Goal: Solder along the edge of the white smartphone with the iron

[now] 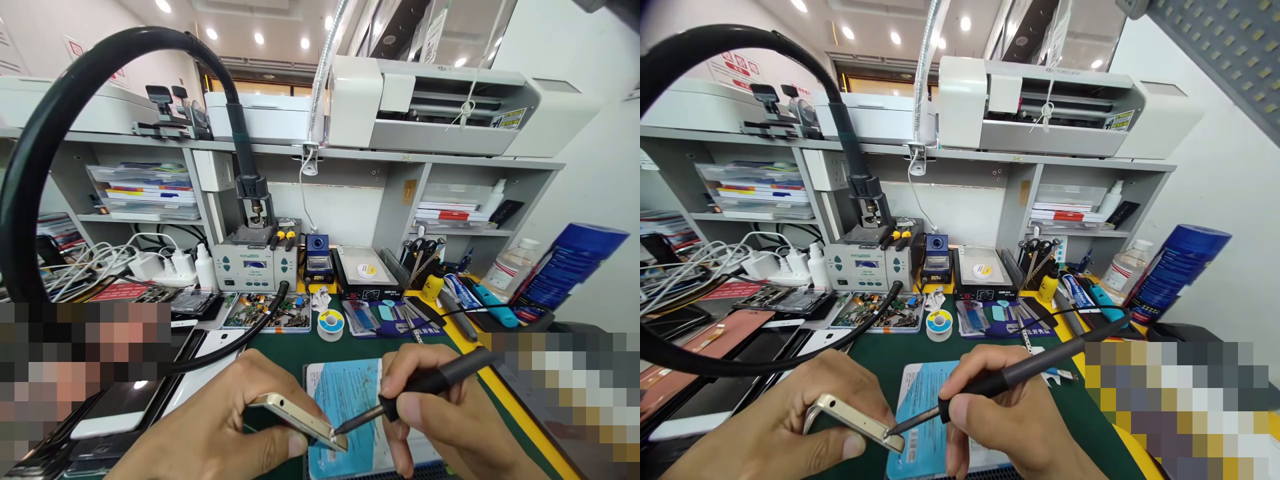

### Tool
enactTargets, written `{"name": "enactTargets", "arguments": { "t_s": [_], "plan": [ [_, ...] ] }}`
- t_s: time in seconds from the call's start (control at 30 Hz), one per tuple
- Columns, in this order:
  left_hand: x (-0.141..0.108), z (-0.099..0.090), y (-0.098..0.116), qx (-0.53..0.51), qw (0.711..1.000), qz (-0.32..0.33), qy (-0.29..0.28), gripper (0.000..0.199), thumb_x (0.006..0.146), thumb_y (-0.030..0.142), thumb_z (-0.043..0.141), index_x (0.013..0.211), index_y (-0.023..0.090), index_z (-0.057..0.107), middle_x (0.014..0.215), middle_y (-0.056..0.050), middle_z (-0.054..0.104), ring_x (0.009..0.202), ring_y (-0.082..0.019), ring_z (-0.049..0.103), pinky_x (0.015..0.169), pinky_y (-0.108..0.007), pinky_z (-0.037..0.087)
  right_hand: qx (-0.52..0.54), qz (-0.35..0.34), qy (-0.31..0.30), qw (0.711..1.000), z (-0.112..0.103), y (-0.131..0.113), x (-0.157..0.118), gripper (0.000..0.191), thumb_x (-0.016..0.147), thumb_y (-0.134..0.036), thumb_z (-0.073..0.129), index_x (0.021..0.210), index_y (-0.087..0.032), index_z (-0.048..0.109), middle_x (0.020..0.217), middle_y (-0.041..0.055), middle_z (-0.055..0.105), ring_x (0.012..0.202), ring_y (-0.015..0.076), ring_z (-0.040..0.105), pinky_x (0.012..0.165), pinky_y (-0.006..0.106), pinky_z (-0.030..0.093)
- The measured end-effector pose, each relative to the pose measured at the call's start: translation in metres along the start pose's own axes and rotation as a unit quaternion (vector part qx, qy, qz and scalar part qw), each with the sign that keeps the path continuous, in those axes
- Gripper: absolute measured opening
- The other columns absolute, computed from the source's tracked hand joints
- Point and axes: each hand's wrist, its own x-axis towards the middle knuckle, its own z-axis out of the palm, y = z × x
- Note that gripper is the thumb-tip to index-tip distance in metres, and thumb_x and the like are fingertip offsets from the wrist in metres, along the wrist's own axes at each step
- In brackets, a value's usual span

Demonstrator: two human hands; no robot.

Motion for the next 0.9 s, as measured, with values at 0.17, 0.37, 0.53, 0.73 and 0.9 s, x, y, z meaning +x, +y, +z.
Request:
{"name": "enactTargets", "arguments": {
  "t_s": [0.17,0.37,0.53,0.73,0.9],
  "plan": [
    [0.0003,0.0,-0.0006,0.005,1.0,0.004,-0.002,0.029,0.093,0.026,0.061,0.093,0.01,0.085,0.074,-0.012,0.079,0.063,-0.017,0.067,0.058,-0.023,0.045,0.004,-0.002,-0.008,1.0,-0.0011,0.0022,0.0008,0.021,0.079,-0.034,0.097,0.082,-0.017,0.084,0.061,0.0011,0.075,0.044,0.0123,0.072,0.045,0.018,0.057],
    [0.0011,0.0005,-0.0053,-0.012,1.0,0.008,-0.008,0.032,0.094,0.028,0.06,0.092,0.008,0.084,0.069,-0.009,0.074,0.06,-0.014,0.059,0.056,-0.023,0.041,0.003,-0.004,-0.009,1.0,-0.0023,0.003,0.0005,0.022,0.079,-0.036,0.097,0.083,-0.018,0.085,0.062,0.001,0.075,0.045,0.012,0.072,0.046,0.018,0.058],
    [0.0007,0.0008,-0.0075,-0.024,1.0,0.001,-0.013,0.03,0.094,0.027,0.059,0.094,0.01,0.084,0.069,-0.005,0.07,0.059,-0.013,0.054,0.055,-0.022,0.038,-0.01,-0.007,-0.004,1.0,-0.0011,0.0017,0.0001,0.024,0.077,-0.037,0.098,0.082,-0.018,0.084,0.064,0.0014,0.074,0.047,0.0111,0.069,0.046,0.019,0.058],
    [0.0004,0.0009,-0.0076,-0.014,1.0,0.002,-0.016,0.029,0.093,0.026,0.06,0.094,0.011,0.085,0.07,-0.006,0.072,0.059,-0.013,0.056,0.055,-0.022,0.038,-0.013,-0.014,-0.007,1.0,-0.0024,0.0022,-0.0003,0.023,0.078,-0.037,0.097,0.082,-0.019,0.085,0.064,0.0005,0.072,0.048,0.0116,0.071,0.047,0.018,0.057],
    [0.0,0.0018,-0.0081,-0.008,1.0,0.003,-0.014,0.03,0.093,0.026,0.06,0.095,0.01,0.085,0.072,-0.009,0.075,0.06,-0.014,0.059,0.055,-0.023,0.04,-0.01,-0.013,-0.009,1.0,-0.0033,0.0021,-0.0004,0.023,0.077,-0.036,0.098,0.082,-0.018,0.084,0.067,0.0001,0.073,0.048,0.011,0.073,0.047,0.015,0.055]
  ]
}}
